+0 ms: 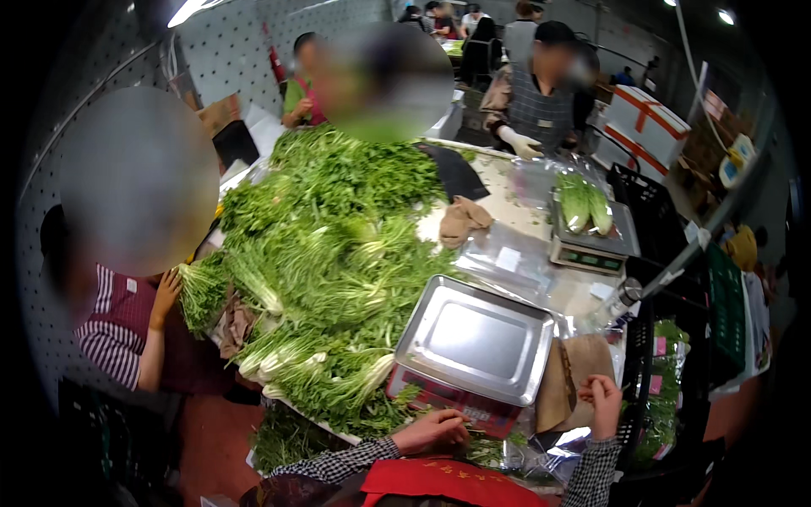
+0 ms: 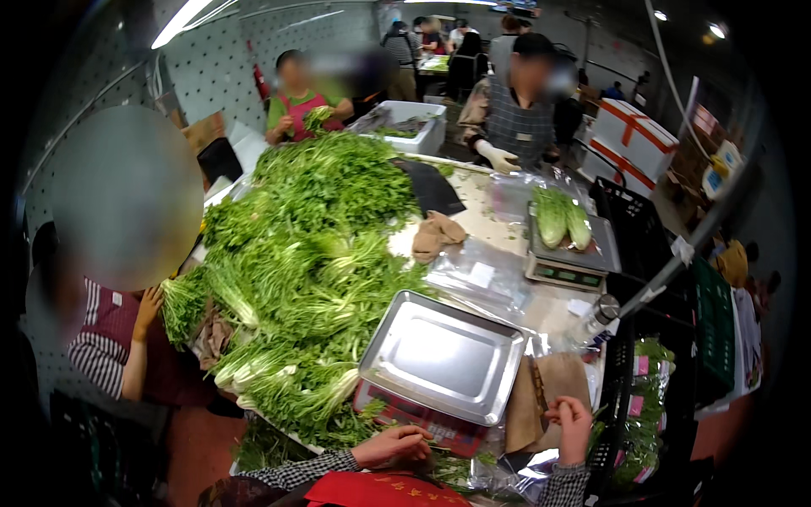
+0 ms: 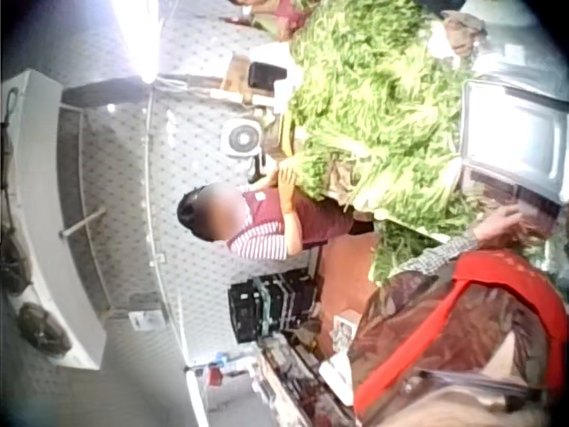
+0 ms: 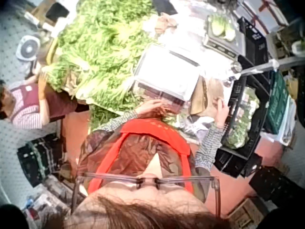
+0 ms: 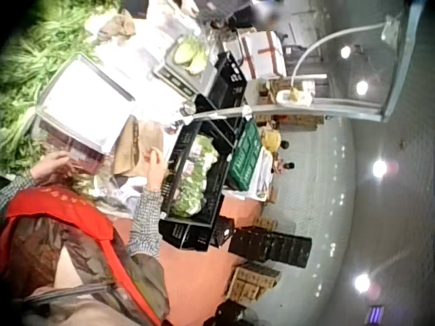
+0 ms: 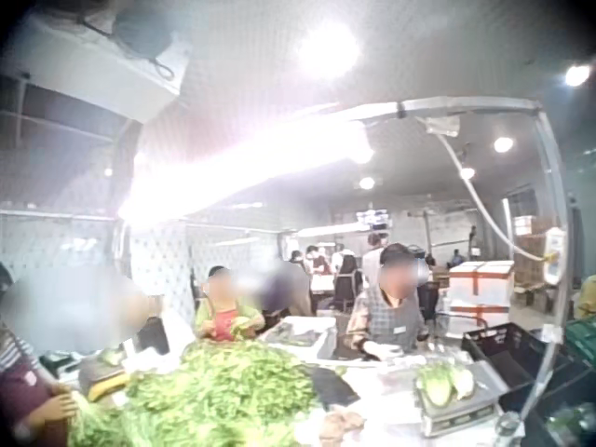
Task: The person sorts and trims leafy green vegetables, weighs them on a digital scale, and places them into plastic bags. The person then seals the bags and places them into a crate.
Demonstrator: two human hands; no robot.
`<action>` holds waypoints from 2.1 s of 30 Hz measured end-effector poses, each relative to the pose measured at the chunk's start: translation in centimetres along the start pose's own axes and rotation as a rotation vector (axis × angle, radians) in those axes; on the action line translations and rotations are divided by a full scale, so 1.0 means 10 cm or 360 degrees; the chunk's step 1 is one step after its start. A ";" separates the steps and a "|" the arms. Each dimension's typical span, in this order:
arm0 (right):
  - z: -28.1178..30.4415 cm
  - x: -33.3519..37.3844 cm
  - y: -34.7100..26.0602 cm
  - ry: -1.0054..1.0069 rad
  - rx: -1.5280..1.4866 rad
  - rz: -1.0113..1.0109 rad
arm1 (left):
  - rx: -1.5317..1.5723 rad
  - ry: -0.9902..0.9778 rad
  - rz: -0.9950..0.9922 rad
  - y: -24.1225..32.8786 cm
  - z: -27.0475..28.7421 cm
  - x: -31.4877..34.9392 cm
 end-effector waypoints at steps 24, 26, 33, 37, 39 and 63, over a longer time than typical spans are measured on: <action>-3.10 0.48 -0.24 -0.1139 0.0405 -0.0049 | -0.2350 0.1627 -0.0650 1.89 2.82 0.53; -3.22 0.43 -0.33 -0.1103 0.0311 -0.0105 | -0.2273 0.1554 -0.0808 1.98 2.75 0.66; -4.04 0.10 -0.73 -0.1195 0.0038 -0.0298 | -0.2577 0.1323 -0.1197 2.13 2.08 1.15; -4.35 -0.03 -0.47 -0.1320 -0.0230 -0.0393 | -0.2707 0.1419 -0.1087 2.05 1.94 1.17; -4.45 -0.03 -0.34 -0.1181 -0.0508 -0.0403 | -0.2677 0.1692 -0.0962 2.03 1.77 1.16; -4.47 0.21 -0.37 -0.0827 0.0710 0.0746 | 0.1682 0.0576 -0.1181 1.16 1.84 0.55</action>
Point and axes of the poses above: each hand's wrist, its own x-axis away from the middle knuckle, its own z-axis out of the back of the hand, y = z × x, the point moved 2 cm from there along -x, towards the middle knuckle, and after that the axes turned 2 degrees about -z, right-handed, at the moved point
